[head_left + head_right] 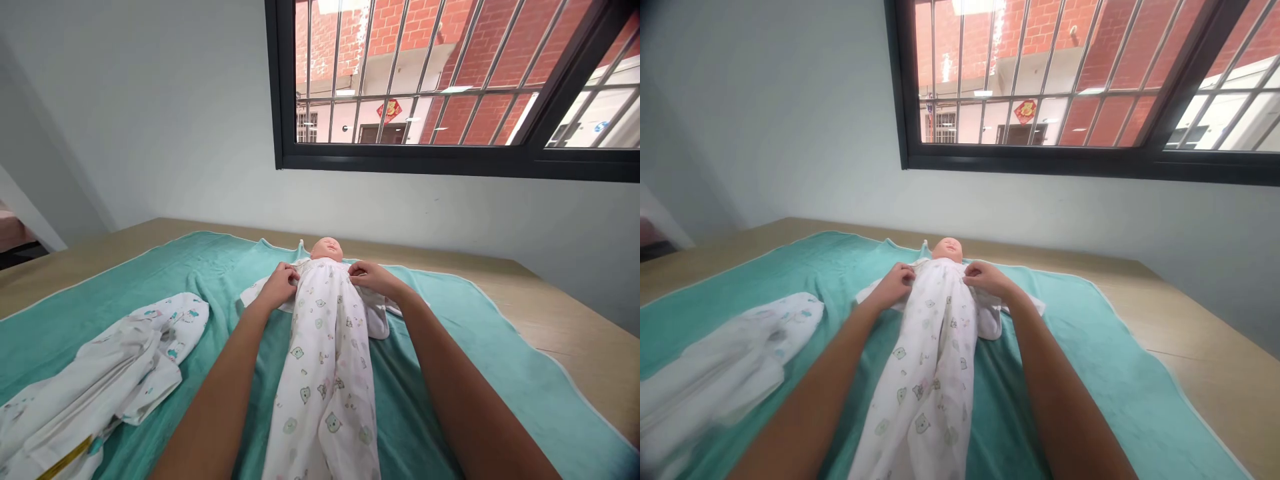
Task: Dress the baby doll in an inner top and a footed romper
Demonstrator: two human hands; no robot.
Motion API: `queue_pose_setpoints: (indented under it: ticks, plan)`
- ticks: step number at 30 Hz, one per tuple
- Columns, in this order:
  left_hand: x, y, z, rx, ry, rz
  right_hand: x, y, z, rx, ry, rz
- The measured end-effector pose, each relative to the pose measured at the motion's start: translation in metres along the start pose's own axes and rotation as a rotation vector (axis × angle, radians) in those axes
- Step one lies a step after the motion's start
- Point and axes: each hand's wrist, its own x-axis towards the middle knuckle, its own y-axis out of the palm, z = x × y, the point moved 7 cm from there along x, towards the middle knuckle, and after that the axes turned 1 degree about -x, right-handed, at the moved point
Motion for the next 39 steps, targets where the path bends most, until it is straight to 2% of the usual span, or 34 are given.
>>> queue_pose_setpoints:
  ticks: [6,8,13,18,21,23,25,26,29,31,32,35,39]
  plan:
    - [-0.004,0.0,-0.001,0.035,-0.023,-0.073,0.004,0.002,0.005,-0.226,-0.105,-0.132]
    - [-0.004,0.0,-0.002,0.056,-0.026,-0.105,0.006,0.002,0.006,-0.296,-0.123,-0.215]
    - [-0.007,0.001,0.0,0.12,-0.065,-0.215,0.009,0.003,0.004,-0.379,-0.093,-0.448]
    - [-0.008,0.004,0.001,0.161,-0.104,-0.253,0.011,0.008,-0.003,-0.38,0.012,-0.558]
    - [-0.007,-0.001,-0.011,0.175,-0.114,-0.214,0.012,0.01,-0.008,-0.334,0.043,-0.57]
    - [-0.014,-0.011,-0.031,0.19,-0.097,-0.181,0.013,0.011,-0.012,-0.279,0.05,-0.564]
    - [-0.032,-0.02,-0.064,0.202,-0.04,-0.103,0.013,0.012,-0.015,-0.232,0.05,-0.548]
    - [-0.047,-0.022,-0.084,0.203,0.012,-0.011,0.013,0.013,-0.016,-0.214,0.048,-0.546]
    - [-0.112,-0.014,-0.145,0.166,0.16,0.38,0.011,0.014,-0.016,-0.174,0.037,-0.545]
    - [-0.161,-0.007,-0.178,0.17,0.287,0.535,0.01,0.014,-0.015,-0.153,0.039,-0.538]
    - [-0.181,-0.004,-0.189,0.203,0.349,0.559,0.009,0.015,-0.015,-0.145,0.044,-0.53]
    - [-0.219,0.015,-0.195,0.372,0.441,0.553,0.007,0.015,-0.014,-0.123,0.056,-0.518]
    - [-0.23,0.04,-0.185,0.526,0.474,0.504,0.005,0.015,-0.013,-0.097,0.049,-0.525]
